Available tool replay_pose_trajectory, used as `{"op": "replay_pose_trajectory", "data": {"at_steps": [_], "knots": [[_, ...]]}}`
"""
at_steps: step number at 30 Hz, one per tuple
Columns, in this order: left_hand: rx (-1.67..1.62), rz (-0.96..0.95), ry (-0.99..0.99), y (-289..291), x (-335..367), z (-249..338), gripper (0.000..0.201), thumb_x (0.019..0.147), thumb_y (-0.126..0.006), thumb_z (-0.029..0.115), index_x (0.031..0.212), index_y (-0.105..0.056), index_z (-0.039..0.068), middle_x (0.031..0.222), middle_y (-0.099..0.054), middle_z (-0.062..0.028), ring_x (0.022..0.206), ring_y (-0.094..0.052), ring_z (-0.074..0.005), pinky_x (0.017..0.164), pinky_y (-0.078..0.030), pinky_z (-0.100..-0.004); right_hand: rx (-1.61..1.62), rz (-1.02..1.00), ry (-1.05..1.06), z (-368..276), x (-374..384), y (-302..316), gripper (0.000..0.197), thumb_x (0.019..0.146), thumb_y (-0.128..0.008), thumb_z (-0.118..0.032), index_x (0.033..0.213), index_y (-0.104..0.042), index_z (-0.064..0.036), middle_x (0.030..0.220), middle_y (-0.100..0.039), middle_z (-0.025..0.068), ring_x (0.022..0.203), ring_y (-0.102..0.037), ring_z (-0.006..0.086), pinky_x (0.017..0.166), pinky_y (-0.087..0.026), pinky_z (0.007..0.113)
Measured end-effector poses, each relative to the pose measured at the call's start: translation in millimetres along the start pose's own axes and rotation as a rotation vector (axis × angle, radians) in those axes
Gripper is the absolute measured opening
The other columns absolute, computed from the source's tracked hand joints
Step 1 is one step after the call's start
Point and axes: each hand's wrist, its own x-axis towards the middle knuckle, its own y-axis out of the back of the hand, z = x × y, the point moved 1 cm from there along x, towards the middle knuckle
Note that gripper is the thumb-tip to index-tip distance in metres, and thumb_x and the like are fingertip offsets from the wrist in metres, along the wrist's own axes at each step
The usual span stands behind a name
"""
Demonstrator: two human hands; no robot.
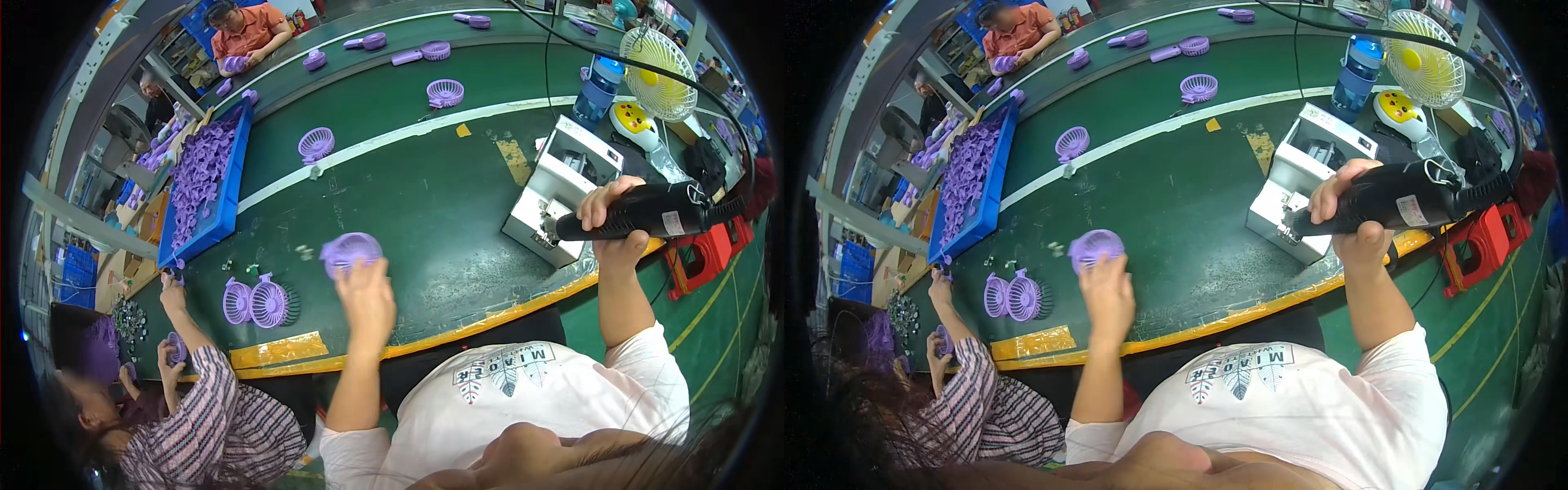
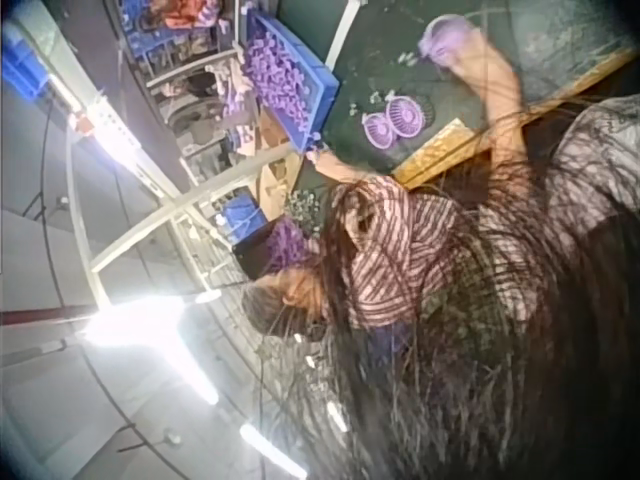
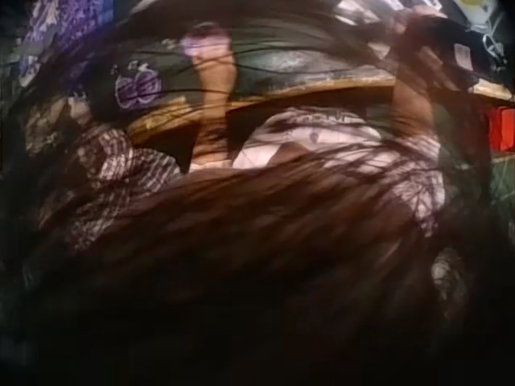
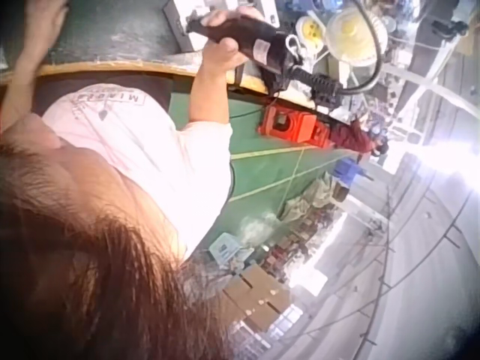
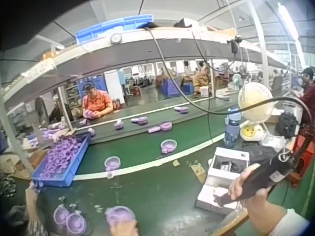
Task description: The person assembles handheld fan parts by fitting components into the fan casings, fastening screws with an electric screwdriver, and pushing the assembled units onto the conveyor belt.
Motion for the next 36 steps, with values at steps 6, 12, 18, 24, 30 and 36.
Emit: {"op": "replay_pose_trajectory", "data": {"at_steps": [6,12,18,24,30,36], "knots": [[-0.175,0.009,-0.115,-30,-19,69,0.024,0.076,-0.062,0.013,0.096,-0.062,0.001,0.124,-0.044,-0.0217,0.120,-0.038,-0.0353,0.102,-0.020,-0.0570,0.054,0.071,-0.172,-1,2,-9,0.063,0.065,-0.077,-0.043,0.097,-0.044,-0.0008,0.066,-0.050,0.0068,0.059,-0.052,0.0169,0.057,-0.045,0.028],[-0.423,-0.041,-0.379,-42,-23,117,0.017,0.069,-0.067,0.011,0.083,-0.061,0.001,0.118,-0.049,-0.0184,0.111,-0.045,-0.0337,0.094,-0.036,-0.0452,0.154,0.075,-0.231,10,-6,-18,0.065,0.069,-0.070,-0.053,0.098,-0.044,-0.0011,0.064,-0.050,0.0058,0.056,-0.052,0.0159,0.055,-0.044,0.027],[-0.464,-0.013,-0.407,-45,-21,121,0.019,0.067,-0.070,0.014,0.072,-0.058,0.001,0.115,-0.052,-0.0167,0.105,-0.048,-0.0321,0.089,-0.038,-0.0446,0.248,0.032,-0.300,23,-42,-31,0.063,0.066,-0.074,-0.047,0.098,-0.046,-0.0004,0.066,-0.052,0.0076,0.060,-0.053,0.0164,0.057,-0.046,0.028],[-0.480,-0.035,-0.389,-47,-22,119,0.018,0.069,-0.067,0.014,0.074,-0.059,-0.001,0.117,-0.051,-0.0192,0.108,-0.047,-0.0326,0.092,-0.036,-0.0458,0.278,-0.086,-0.326,42,-51,-37,0.060,0.067,-0.078,-0.033,0.104,-0.046,0.0013,0.072,-0.055,0.0084,0.066,-0.055,0.0153,0.060,-0.046,0.026],[-0.498,-0.060,-0.402,-42,-20,120,0.017,0.070,-0.066,0.013,0.075,-0.059,-0.001,0.116,-0.051,-0.0193,0.107,-0.047,-0.0327,0.092,-0.035,-0.0454,0.184,-0.145,-0.456,42,-51,-45,0.057,0.065,-0.079,-0.038,0.094,-0.045,-0.0018,0.068,-0.054,0.0079,0.063,-0.053,0.0168,0.059,-0.045,0.029],[-0.506,-0.022,-0.396,-42,-20,120,0.015,0.067,-0.067,0.010,0.072,-0.059,-0.001,0.115,-0.052,-0.0175,0.106,-0.048,-0.0320,0.088,-0.038,-0.0442,0.197,-0.135,-0.414,40,-49,-39,0.061,0.068,-0.075,-0.043,0.100,-0.045,0.0000,0.066,-0.053,0.0074,0.060,-0.053,0.0160,0.057,-0.045,0.028]]}}
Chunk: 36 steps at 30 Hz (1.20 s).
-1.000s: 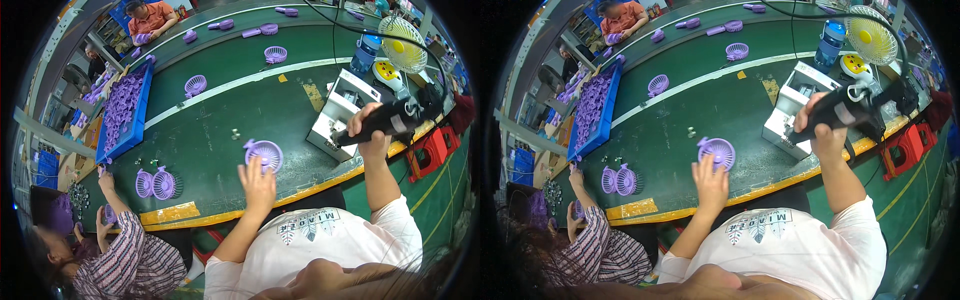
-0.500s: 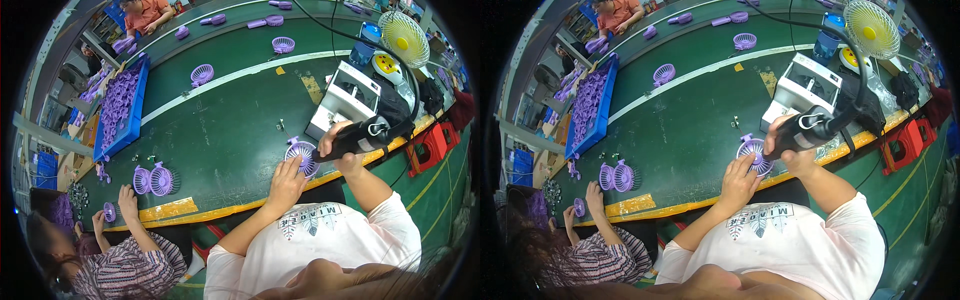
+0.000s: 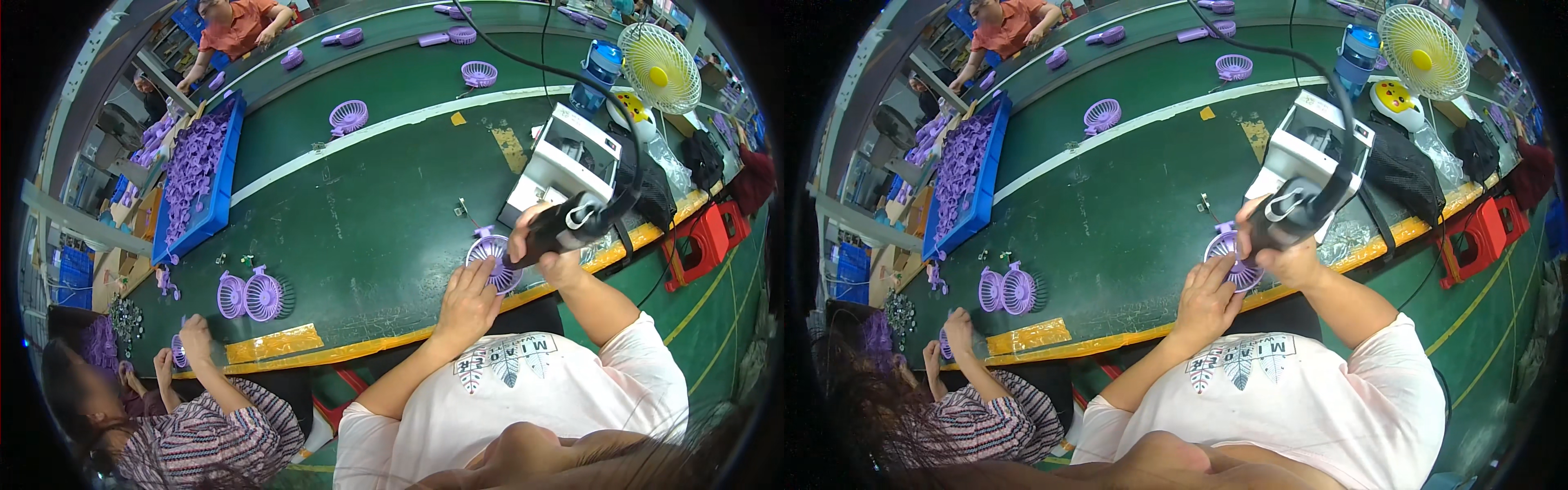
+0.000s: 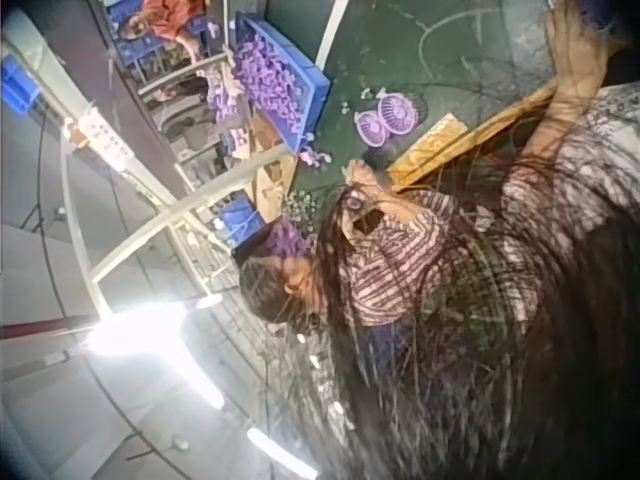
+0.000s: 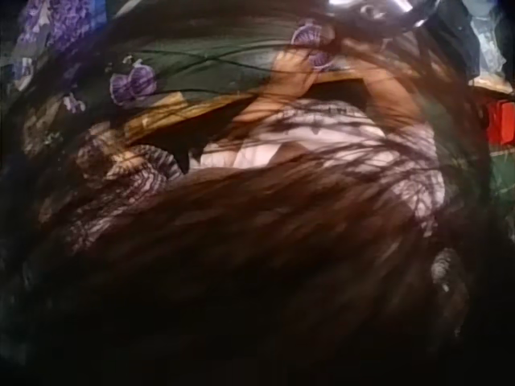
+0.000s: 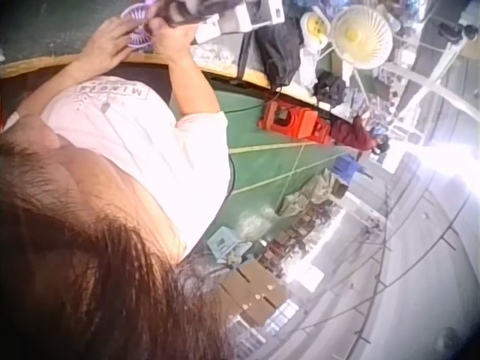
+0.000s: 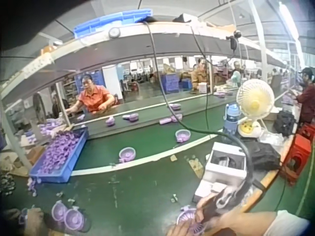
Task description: The person assembles handheld fan parts by fitting components into the fan casings, fastening screws with an electric screwdriver, and pushing the assembled units onto the conveyor belt.
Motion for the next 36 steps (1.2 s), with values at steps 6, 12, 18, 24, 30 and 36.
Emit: {"op": "replay_pose_trajectory", "data": {"at_steps": [6,12,18,24,30,36], "knots": [[0.053,0.040,0.063,5,-7,1,0.025,0.062,-0.060,0.000,0.087,-0.060,0.001,0.109,-0.051,-0.0158,0.100,-0.049,-0.0321,0.084,-0.038,-0.0415,-0.067,0.150,0.299,-50,18,23,0.069,0.067,-0.073,-0.049,0.104,-0.044,0.0009,0.064,-0.051,0.0066,0.055,-0.051,0.0153,0.051,-0.043,0.026],[0.019,0.031,-0.030,3,-9,-2,0.021,0.062,-0.060,-0.002,0.083,-0.061,0.000,0.104,-0.054,-0.0133,0.097,-0.050,-0.0300,0.082,-0.040,-0.0399,-0.183,0.212,0.292,-59,24,28,0.063,0.065,-0.076,-0.046,0.097,-0.044,-0.0017,0.065,-0.050,0.0073,0.059,-0.052,0.0175,0.057,-0.044,0.028],[-0.017,-0.022,-0.154,4,-9,2,0.019,0.064,-0.059,0.002,0.084,-0.060,0.000,0.107,-0.055,-0.0113,0.099,-0.051,-0.0274,0.080,-0.041,-0.0379,-0.069,0.230,0.214,-49,26,19,0.064,0.066,-0.073,-0.050,0.098,-0.045,-0.0021,0.064,-0.050,0.0061,0.057,-0.052,0.0163,0.056,-0.044,0.028],[-0.029,-0.069,-0.183,3,-8,3,0.019,0.068,-0.060,0.006,0.085,-0.059,-0.002,0.110,-0.053,-0.0131,0.100,-0.048,-0.0268,0.083,-0.041,-0.0386,-0.049,0.094,0.098,-18,11,-4,0.067,0.067,-0.069,-0.056,0.099,-0.043,-0.0031,0.061,-0.049,0.0047,0.054,-0.051,0.0161,0.055,-0.043,0.029],[-0.041,-0.041,-0.180,2,-8,0,0.017,0.069,-0.060,0.007,0.084,-0.059,-0.002,0.109,-0.054,-0.0123,0.097,-0.049,-0.0257,0.081,-0.042,-0.0374,0.039,-0.039,-0.070,-2,11,-18,0.065,0.064,-0.077,-0.044,0.100,-0.045,0.0002,0.064,-0.053,0.0072,0.058,-0.054,0.0171,0.058,-0.046,0.029],[-0.069,-0.022,-0.179,4,-6,0,0.015,0.067,-0.059,0.003,0.081,-0.059,-0.002,0.106,-0.056,-0.0118,0.092,-0.051,-0.0252,0.077,-0.042,-0.0361,0.113,-0.062,-0.149,13,11,-16,0.051,0.061,-0.082,-0.018,0.096,-0.051,0.0012,0.072,-0.055,0.0072,0.062,-0.053,0.0124,0.056,-0.042,0.023]]}}
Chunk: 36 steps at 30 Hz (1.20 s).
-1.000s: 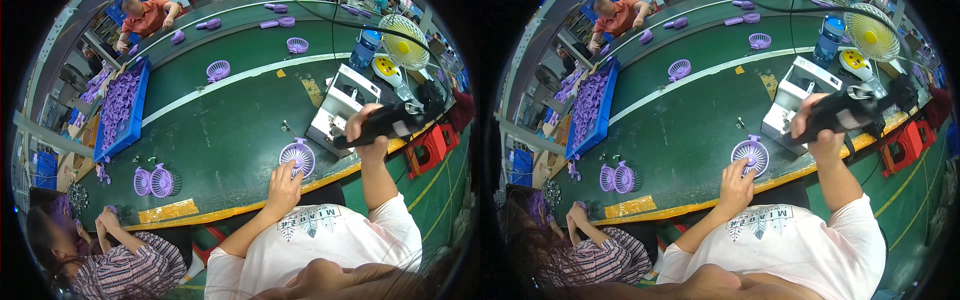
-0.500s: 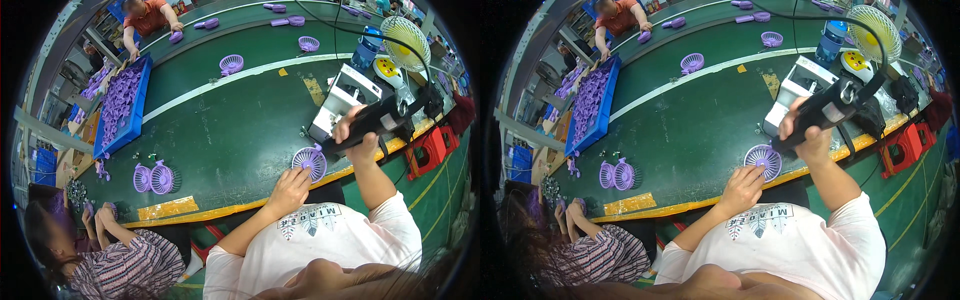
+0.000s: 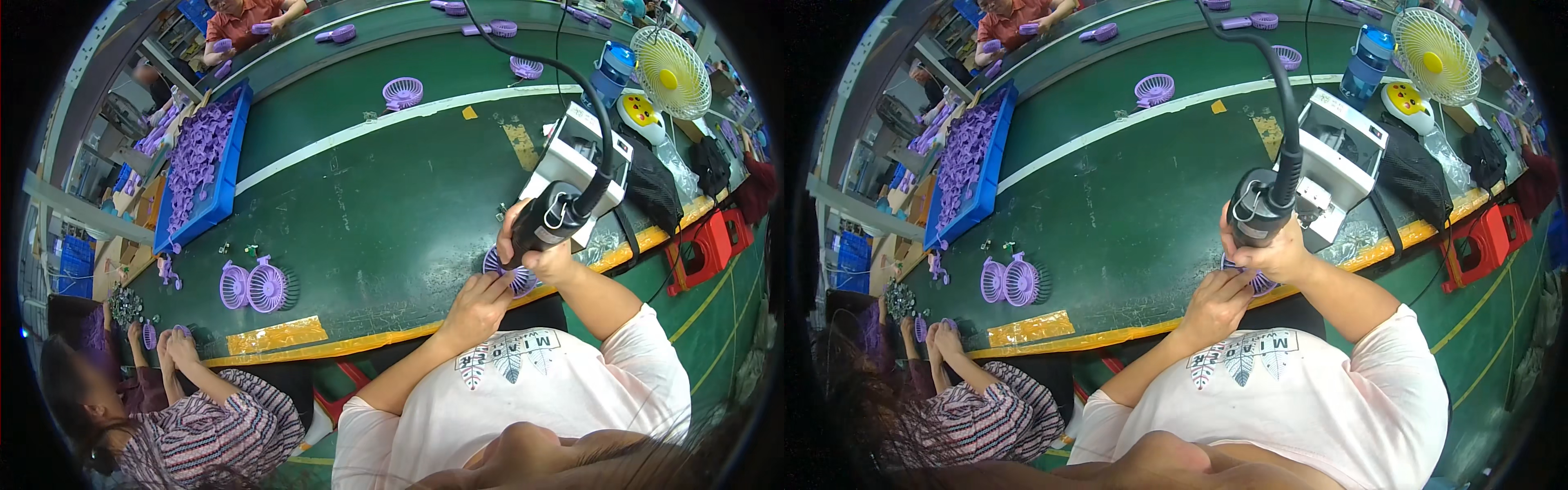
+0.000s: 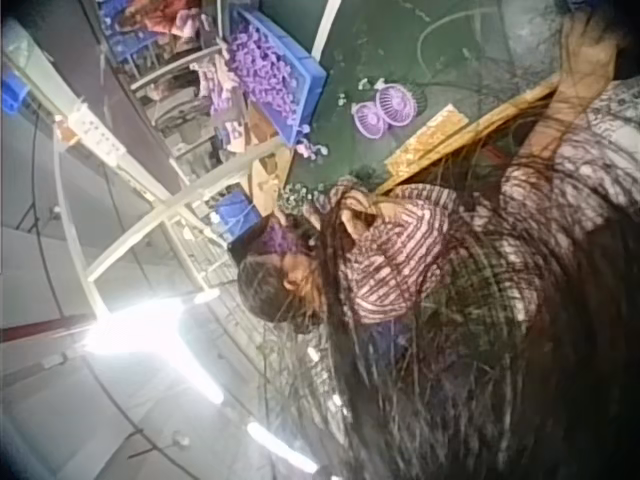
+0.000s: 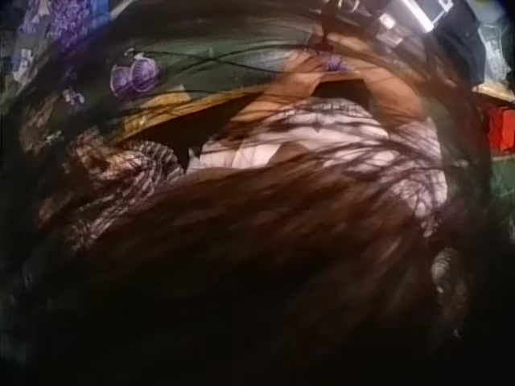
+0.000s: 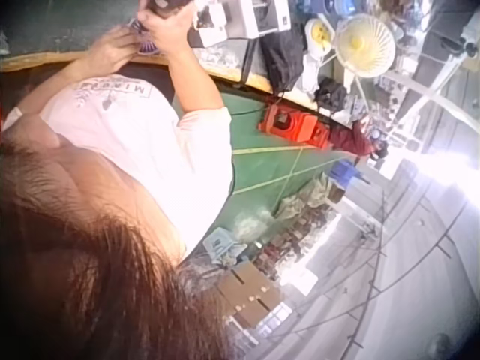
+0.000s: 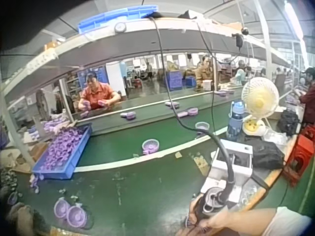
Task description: The person assembles handheld fan parts by fitting components into the fan casings, fastening screws with an electric screwdriver, and pushing the assembled units onto the conveyor belt.
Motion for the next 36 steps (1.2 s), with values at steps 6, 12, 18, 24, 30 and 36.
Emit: {"op": "replay_pose_trajectory", "data": {"at_steps": [6,12,18,24,30,36], "knots": [[-0.006,0.018,0.011,5,-1,-1,0.013,0.067,-0.059,0.003,0.079,-0.061,0.002,0.100,-0.058,-0.0082,0.088,-0.054,-0.0234,0.075,-0.042,-0.0356,0.015,-0.032,-0.061,1,-1,-2,0.060,0.058,-0.083,-0.020,0.102,-0.048,0.0021,0.071,-0.054,0.0064,0.062,-0.050,0.0108,0.053,-0.038,0.022],[0.073,-0.069,-0.074,22,-5,-16,0.017,0.067,-0.060,0.008,0.084,-0.060,0.003,0.106,-0.059,-0.0103,0.088,-0.056,-0.0224,0.075,-0.043,-0.0344,-0.056,0.075,0.135,-10,-4,8,0.069,0.067,-0.076,-0.042,0.109,-0.044,0.0018,0.067,-0.053,0.0059,0.059,-0.053,0.0135,0.054,-0.044,0.024],[0.699,0.283,0.525,127,-7,-74,0.032,0.073,-0.060,0.008,0.103,-0.054,-0.001,0.126,-0.043,-0.0200,0.117,-0.041,-0.0355,0.097,-0.032,-0.0453,-0.144,0.231,0.370,-48,-11,29,0.073,0.069,-0.067,-0.057,0.108,-0.041,-0.0014,0.062,-0.049,0.0046,0.054,-0.051,0.0156,0.055,-0.043,0.028],[0.553,0.038,0.708,120,-67,-50,0.038,0.073,-0.067,0.027,0.098,-0.061,0.000,0.133,-0.039,-0.0170,0.126,-0.029,-0.0369,0.103,-0.014,-0.0571,-0.225,0.277,0.472,-71,-11,38,0.071,0.069,-0.062,-0.063,0.103,-0.041,-0.0052,0.063,-0.047,0.0026,0.054,-0.049,0.0140,0.056,-0.041,0.027],[0.426,0.046,0.580,64,-48,-18,0.032,0.068,-0.061,0.012,0.099,-0.060,0.003,0.128,-0.041,-0.0181,0.120,-0.035,-0.0352,0.094,-0.027,-0.0518,-0.323,0.228,0.575,-89,-4,35,0.069,0.069,-0.067,-0.058,0.104,-0.043,-0.0036,0.065,-0.048,0.0038,0.057,-0.050,0.0152,0.058,-0.043,0.029],[0.202,0.027,0.305,14,-13,-8,0.016,0.069,-0.065,0.011,0.083,-0.061,0.003,0.115,-0.050,-0.0173,0.100,-0.048,-0.0322,0.081,-0.039,-0.0409,-0.201,0.269,0.368,-75,6,35,0.059,0.068,-0.074,-0.044,0.097,-0.044,-0.0015,0.065,-0.049,0.0065,0.058,-0.051,0.0164,0.055,-0.043,0.028]]}}
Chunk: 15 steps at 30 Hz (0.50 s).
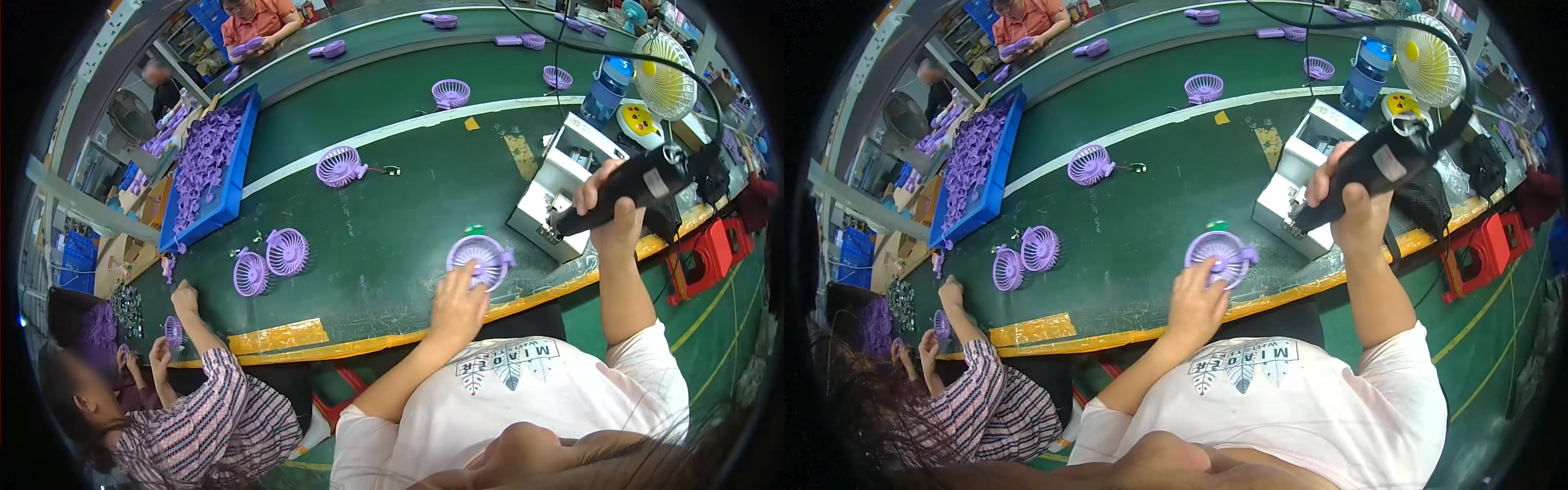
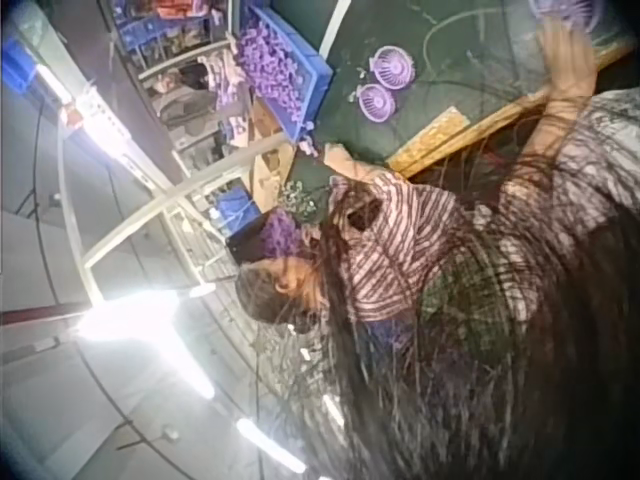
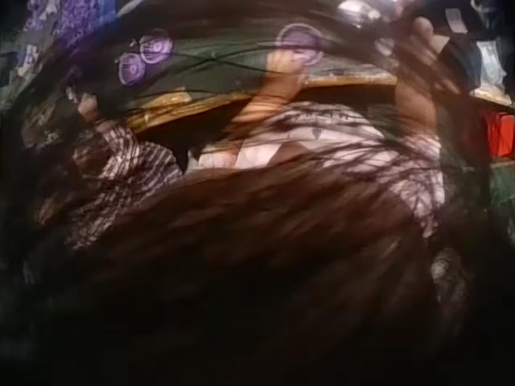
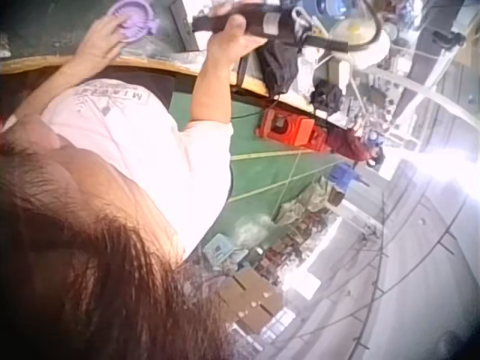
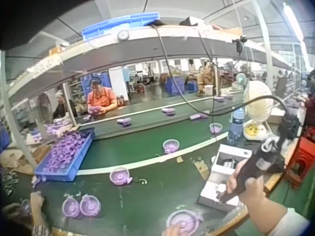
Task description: The person assembles handheld fan parts by fitting components into the fan casings, fastening screws with an electric screwdriver, and pushing the assembled units onto the conveyor belt.
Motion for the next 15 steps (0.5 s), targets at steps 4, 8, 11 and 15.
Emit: {"op": "replay_pose_trajectory", "data": {"at_steps": [4,8,11,15], "knots": [[-0.084,-0.018,-0.121,-18,11,12,0.015,0.070,-0.067,0.013,0.079,-0.060,0.003,0.116,-0.050,-0.0161,0.098,-0.050,-0.0305,0.079,-0.040,-0.0394,0.027,-0.001,-0.092,12,-10,-3,0.063,0.070,-0.070,-0.049,0.100,-0.043,-0.0001,0.064,-0.049,0.0069,0.057,-0.051,0.0165,0.055,-0.043,0.028],[-0.107,-0.031,-0.132,-19,13,11,0.016,0.069,-0.068,0.013,0.077,-0.060,0.003,0.116,-0.051,-0.0159,0.098,-0.050,-0.0296,0.078,-0.040,-0.0391,0.031,-0.011,-0.054,10,-18,-2,0.069,0.070,-0.064,-0.059,0.104,-0.041,-0.0042,0.063,-0.047,0.0034,0.054,-0.049,0.0148,0.056,-0.041,0.027],[-0.094,-0.038,-0.125,-19,13,11,0.017,0.067,-0.069,0.013,0.075,-0.059,0.002,0.116,-0.051,-0.0151,0.097,-0.050,-0.0290,0.078,-0.040,-0.0384,0.033,-0.009,0.067,0,-10,3,0.072,0.070,-0.067,-0.056,0.108,-0.041,-0.0007,0.066,-0.051,0.0065,0.058,-0.052,0.0167,0.060,-0.044,0.030],[-0.072,-0.037,-0.116,-20,13,13,0.016,0.068,-0.069,0.013,0.075,-0.060,0.003,0.116,-0.051,-0.0146,0.097,-0.050,-0.0287,0.078,-0.040,-0.0386,-0.049,0.040,0.142,-6,-4,3,0.067,0.069,-0.072,-0.048,0.106,-0.042,-0.0013,0.067,-0.051,0.0070,0.061,-0.052,0.0174,0.061,-0.044,0.030]]}}
